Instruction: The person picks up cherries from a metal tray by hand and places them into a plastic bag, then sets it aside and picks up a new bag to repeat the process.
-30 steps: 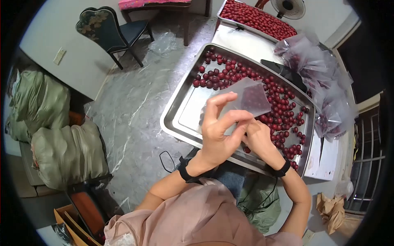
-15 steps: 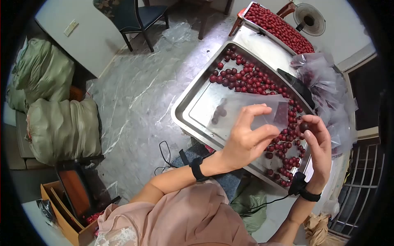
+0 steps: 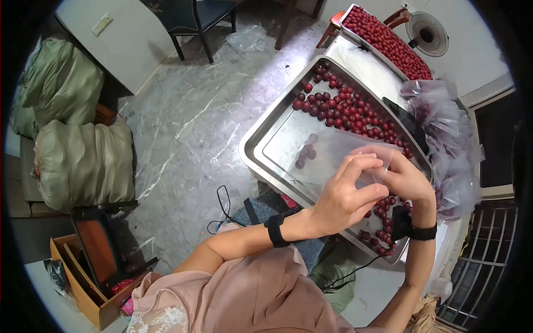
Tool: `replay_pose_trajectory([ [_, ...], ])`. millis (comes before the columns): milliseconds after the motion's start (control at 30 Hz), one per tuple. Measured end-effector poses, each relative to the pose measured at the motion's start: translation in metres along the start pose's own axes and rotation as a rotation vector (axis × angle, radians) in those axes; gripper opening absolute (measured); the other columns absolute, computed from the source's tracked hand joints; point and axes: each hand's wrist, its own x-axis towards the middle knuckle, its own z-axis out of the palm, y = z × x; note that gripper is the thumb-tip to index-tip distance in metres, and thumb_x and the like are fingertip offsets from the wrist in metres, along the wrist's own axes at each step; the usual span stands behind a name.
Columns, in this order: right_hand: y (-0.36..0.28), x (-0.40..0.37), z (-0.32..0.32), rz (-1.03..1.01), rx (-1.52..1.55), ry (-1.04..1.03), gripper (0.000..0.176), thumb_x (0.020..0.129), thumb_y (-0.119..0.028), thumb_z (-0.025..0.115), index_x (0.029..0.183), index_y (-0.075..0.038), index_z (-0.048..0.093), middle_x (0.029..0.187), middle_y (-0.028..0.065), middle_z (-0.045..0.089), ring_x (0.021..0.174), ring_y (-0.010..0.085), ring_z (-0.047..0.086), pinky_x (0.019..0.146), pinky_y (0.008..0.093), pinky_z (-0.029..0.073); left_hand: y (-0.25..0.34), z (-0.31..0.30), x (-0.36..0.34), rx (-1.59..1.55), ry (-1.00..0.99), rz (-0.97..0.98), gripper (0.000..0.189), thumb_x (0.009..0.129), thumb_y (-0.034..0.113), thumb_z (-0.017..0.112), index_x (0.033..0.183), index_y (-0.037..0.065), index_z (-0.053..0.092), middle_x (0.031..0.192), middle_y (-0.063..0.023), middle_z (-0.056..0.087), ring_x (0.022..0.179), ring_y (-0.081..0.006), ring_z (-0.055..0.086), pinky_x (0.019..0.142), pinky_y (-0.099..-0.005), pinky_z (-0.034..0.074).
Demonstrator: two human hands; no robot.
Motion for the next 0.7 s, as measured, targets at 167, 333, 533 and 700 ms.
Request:
replay_pose_trajectory([
  [167, 0.004, 0.034, 0.005, 0.106, 0.063, -0.189, 0.044, 0.084, -0.003, 0.061, 0.127, 0.002, 0.059, 0.12, 0.0122, 0.065, 0.113, 0.0197, 0.06, 0.099, 0.0324, 0.047, 0.0, -0.003, 0.001, -0.007, -0.002, 0.002, 0.031, 0.063, -0.004, 0.079, 0.09, 0.01, 0.073, 0.124, -0.0154, 0.054, 0.116, -0.0377, 0.056, 0.096, -0.045, 0.048],
  [333, 0.051, 0.065, 0.008, -0.278, -0.044, -0.376, 0.066, 0.075, -0.007, 0.067, 0.139, -0.001, 0.052, 0.138, 0.0161, 0.056, 0.127, 0.023, 0.054, 0.107, 0.0381, 0.043, -0.001, -0.009, 0.002, 0.05, -0.013, -0.033, 0.033, 0.063, -0.006, 0.079, 0.091, 0.012, 0.075, 0.123, -0.0154, 0.054, 0.116, -0.0354, 0.057, 0.095, -0.0427, 0.049],
  [533, 0.047, 0.063, 0.011, -0.004, -0.293, -0.296, 0.056, 0.082, -0.007, 0.063, 0.137, -0.001, 0.054, 0.131, 0.0153, 0.061, 0.12, 0.0199, 0.057, 0.1, 0.0343, 0.047, -0.007, -0.012, 0.003, 0.036, -0.025, -0.056, 0.027, 0.072, -0.005, 0.08, 0.092, 0.012, 0.075, 0.124, -0.0144, 0.052, 0.118, -0.0314, 0.057, 0.099, -0.0433, 0.049],
  [700, -0.014, 0.009, 0.003, 0.082, -0.011, 0.035, 0.03, 0.091, -0.01, 0.054, 0.117, 0.002, 0.063, 0.106, 0.0155, 0.068, 0.097, 0.0197, 0.065, 0.082, 0.0337, 0.051, -0.005, -0.016, 0.009, 0.059, 0.012, -0.088, 0.023, 0.075, -0.003, 0.08, 0.093, 0.011, 0.075, 0.124, -0.0136, 0.053, 0.118, -0.0285, 0.057, 0.101, -0.0426, 0.048],
])
